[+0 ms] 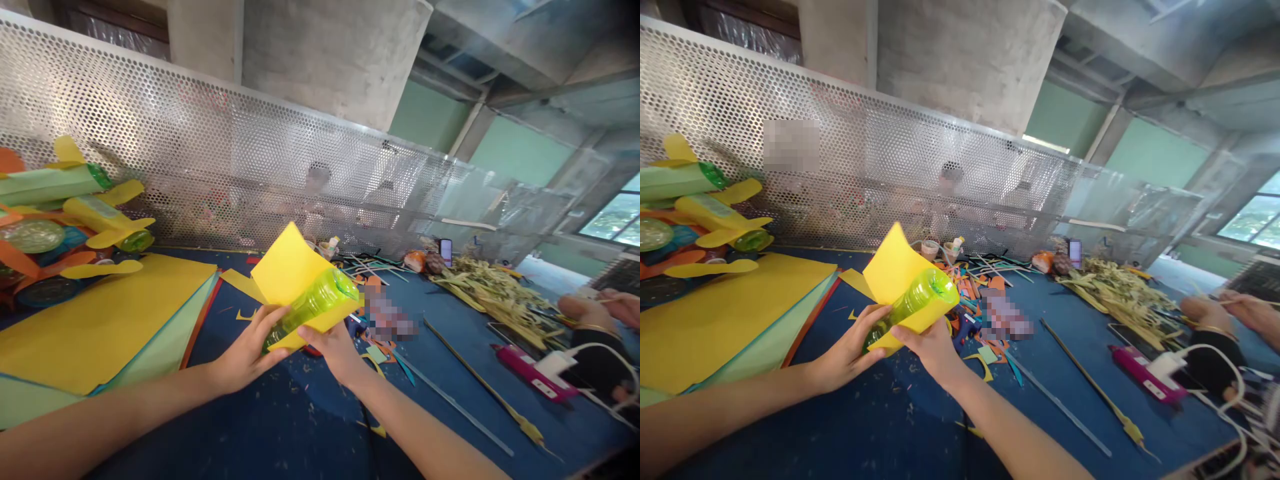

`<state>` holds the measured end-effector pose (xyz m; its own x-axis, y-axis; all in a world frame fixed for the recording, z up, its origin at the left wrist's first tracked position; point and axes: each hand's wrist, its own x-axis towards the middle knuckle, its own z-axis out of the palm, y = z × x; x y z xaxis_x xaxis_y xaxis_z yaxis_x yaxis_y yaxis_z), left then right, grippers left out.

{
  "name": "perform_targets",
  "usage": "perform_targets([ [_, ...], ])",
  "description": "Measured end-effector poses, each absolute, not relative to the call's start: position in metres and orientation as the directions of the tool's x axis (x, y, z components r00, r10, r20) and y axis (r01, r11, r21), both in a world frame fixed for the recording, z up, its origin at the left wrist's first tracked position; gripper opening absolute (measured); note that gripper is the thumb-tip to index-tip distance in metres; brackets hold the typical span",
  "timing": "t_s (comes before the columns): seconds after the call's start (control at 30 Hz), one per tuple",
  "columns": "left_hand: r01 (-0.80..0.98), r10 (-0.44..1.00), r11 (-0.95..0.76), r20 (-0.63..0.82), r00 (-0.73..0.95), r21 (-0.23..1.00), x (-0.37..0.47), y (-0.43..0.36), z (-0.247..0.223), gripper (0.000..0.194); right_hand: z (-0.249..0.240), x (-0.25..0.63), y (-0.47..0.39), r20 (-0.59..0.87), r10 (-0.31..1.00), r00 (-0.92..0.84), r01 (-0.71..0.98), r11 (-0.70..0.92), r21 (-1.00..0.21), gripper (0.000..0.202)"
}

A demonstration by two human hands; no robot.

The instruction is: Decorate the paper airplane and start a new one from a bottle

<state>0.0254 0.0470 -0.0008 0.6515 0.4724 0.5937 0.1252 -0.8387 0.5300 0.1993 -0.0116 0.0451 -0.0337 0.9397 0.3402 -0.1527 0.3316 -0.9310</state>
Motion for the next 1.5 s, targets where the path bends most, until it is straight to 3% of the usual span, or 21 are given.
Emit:
perform_targets([
  [0.5, 0.162, 0.584, -0.734, 0.490, 0.647, 0.660, 0.028, 0.046, 0.002, 0.055, 0.041, 0.201, -0.010, 0.392, 0.918, -0.054, -0.250, 0.368, -0.896, 0.036],
  [0.63, 0.129, 0.640, -0.660, 0.464, 0.612, 0.740, 0.028, 0.049, 0.000, 0.055, 0.040, 0.202, -0.007, 0.402, 0.915, -0.046, -0.325, 0.367, -0.872, 0.046],
  [0.77, 0.061, 0.698, -0.552, 0.421, 0.579, 0.832, 0.028, 0.049, 0.002, 0.057, 0.040, 0.203, -0.005, 0.363, 0.932, -0.022, -0.291, 0.341, -0.894, 0.055],
  [1.0, -0.188, 0.751, -0.291, 0.346, 0.562, 0.938, 0.033, 0.054, 0.000, 0.078, 0.038, 0.208, 0.000, 0.359, 0.933, 0.025, -0.271, 0.352, -0.896, 0.052],
  [1.17, -0.209, 0.804, -0.185, 0.270, 0.530, 0.960, 0.037, 0.065, -0.012, 0.092, 0.033, 0.210, 0.002, 0.366, 0.928, 0.073, -0.259, 0.372, -0.891, 0.050],
  [1.33, -0.220, 0.771, -0.145, 0.250, 0.586, 0.965, 0.039, 0.065, -0.008, 0.085, 0.029, 0.209, 0.004, 0.365, 0.928, 0.074, -0.250, 0.372, -0.894, 0.050],
  [1.5, -0.262, 0.699, -0.210, 0.332, 0.633, 0.942, 0.039, 0.057, 0.002, 0.064, 0.027, 0.208, 0.004, 0.342, 0.939, 0.042, -0.226, 0.342, -0.912, 0.045],
])
